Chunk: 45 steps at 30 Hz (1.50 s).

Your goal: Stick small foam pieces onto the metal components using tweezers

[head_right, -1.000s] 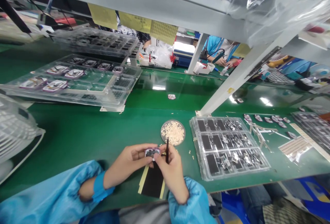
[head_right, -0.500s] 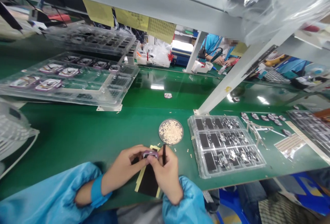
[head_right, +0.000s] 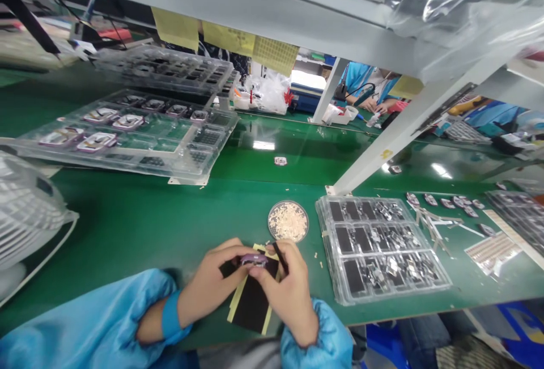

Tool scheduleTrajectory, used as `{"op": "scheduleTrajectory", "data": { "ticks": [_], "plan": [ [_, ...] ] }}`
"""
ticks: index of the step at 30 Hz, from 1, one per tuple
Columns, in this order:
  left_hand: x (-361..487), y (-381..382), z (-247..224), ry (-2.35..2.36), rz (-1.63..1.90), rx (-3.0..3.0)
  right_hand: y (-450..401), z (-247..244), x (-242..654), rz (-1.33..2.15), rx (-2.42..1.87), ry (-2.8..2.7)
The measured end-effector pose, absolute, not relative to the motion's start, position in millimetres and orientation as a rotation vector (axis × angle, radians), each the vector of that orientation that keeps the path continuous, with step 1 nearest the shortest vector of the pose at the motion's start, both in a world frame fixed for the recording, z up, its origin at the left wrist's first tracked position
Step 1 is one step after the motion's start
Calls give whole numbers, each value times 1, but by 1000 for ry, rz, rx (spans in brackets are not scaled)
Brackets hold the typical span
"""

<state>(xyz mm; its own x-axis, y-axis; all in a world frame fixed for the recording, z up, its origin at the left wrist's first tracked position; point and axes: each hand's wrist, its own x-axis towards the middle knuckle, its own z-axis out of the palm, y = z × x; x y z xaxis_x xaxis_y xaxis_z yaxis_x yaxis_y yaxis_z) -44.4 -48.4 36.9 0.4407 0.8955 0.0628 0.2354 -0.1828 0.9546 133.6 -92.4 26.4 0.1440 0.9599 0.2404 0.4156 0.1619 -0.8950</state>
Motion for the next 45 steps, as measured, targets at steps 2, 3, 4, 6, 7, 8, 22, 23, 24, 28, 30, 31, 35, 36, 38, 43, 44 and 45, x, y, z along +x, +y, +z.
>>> {"op": "scheduleTrajectory", "data": {
  "ticks": [2,3,4,6,7,8,22,23,24,28,30,31,35,36,38,43,44,45],
  "plan": [
    [-46,-47,34,989,821,1762,-91,31,139,637,-1330,-1506],
    [-47,-47,33,994,821,1793,-91,33,140,632,-1295,-1546],
    [-47,-47,31,1005,819,1816,-90,33,141,633,-1271,-1582],
    [-48,-47,29,1025,807,1840,-89,32,141,635,-1237,-1631],
    [-48,-47,29,1030,798,1845,-89,30,140,636,-1226,-1647],
    [-48,-47,29,1033,790,1848,-89,28,140,633,-1219,-1660],
    [-47,-42,28,1096,701,1931,-93,32,143,746,-1292,-1756],
    [-49,-39,29,1117,710,1982,-92,36,146,741,-1296,-1713],
    [-51,-35,30,1137,725,2034,-89,40,151,707,-1317,-1665],
    [-60,-1,35,1189,813,2196,-71,45,178,443,-1504,-1555],
    [-63,31,37,1233,823,2268,-62,41,189,380,-1572,-1586],
    [-63,49,39,1268,812,2296,-60,38,193,373,-1581,-1594],
    [-53,127,42,1475,755,2281,-69,28,195,416,-1534,-1450],
    [-46,142,42,1527,755,2272,-74,27,194,434,-1520,-1407],
    [-29,165,41,1603,773,2259,-84,26,192,447,-1499,-1365],
    [25,187,36,1548,761,2210,-98,20,195,380,-1507,-1393],
    [33,188,37,1526,762,2177,-99,17,196,376,-1524,-1379],
    [39,189,38,1497,767,2137,-99,14,198,392,-1545,-1349]
  ]
}}
